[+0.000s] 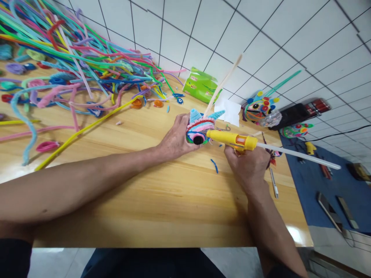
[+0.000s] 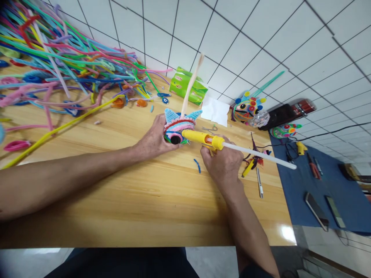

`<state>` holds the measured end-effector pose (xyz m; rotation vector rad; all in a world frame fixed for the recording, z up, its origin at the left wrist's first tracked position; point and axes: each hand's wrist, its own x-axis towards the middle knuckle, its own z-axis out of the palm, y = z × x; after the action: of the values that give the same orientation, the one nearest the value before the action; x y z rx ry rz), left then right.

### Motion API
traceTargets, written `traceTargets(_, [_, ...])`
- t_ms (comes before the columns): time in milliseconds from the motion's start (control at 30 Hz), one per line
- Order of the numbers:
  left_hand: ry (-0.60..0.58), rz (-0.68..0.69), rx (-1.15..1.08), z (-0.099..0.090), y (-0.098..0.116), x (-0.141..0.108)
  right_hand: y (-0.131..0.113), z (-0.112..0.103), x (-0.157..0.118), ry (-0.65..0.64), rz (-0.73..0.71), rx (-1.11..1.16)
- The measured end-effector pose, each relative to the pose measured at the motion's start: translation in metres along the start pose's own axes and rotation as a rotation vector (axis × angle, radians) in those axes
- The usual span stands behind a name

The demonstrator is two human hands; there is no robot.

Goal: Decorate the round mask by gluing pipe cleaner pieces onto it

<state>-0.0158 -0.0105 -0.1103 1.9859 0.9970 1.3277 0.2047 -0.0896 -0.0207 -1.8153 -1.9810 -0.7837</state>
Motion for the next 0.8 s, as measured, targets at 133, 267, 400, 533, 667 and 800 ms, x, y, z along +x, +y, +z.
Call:
traceTargets(133, [0.002, 0.006, -0.002, 0.0003, 0.0002, 0.0000, -0.0004, -0.0009, 0.0009, -0.004, -0.007, 0.009])
traceTargets(267, [-0.013, -0.004, 0.000, -0.0003, 0.0003, 0.0002, -0.0019, -0.0027, 0.0019, -0.047, 0.006, 0.003])
traceTargets(400, [-0.009, 0.008, 0.000, -0.0007, -0.0011, -0.0002, -0.0028, -0.0041, 0.0020, -0.080, 0.022, -0.014])
traceTargets(533, [-0.003, 0.021, 0.005, -0.0007, -0.0015, -0.0006, -0.0028, -0.0051, 0.0022, -0.097, 0.011, -0.018])
traceTargets(667, [0.005, 0.036, -0.014, 0.0002, -0.0014, -0.0003, -0.0037, -0.0053, 0.0025, -0.073, 0.006, 0.003])
traceTargets(800, [0.012, 0.023, -0.013, 0.0004, -0.0014, 0.0002, -0.0028, -0.0044, 0.0023, -0.063, 0.009, 0.016])
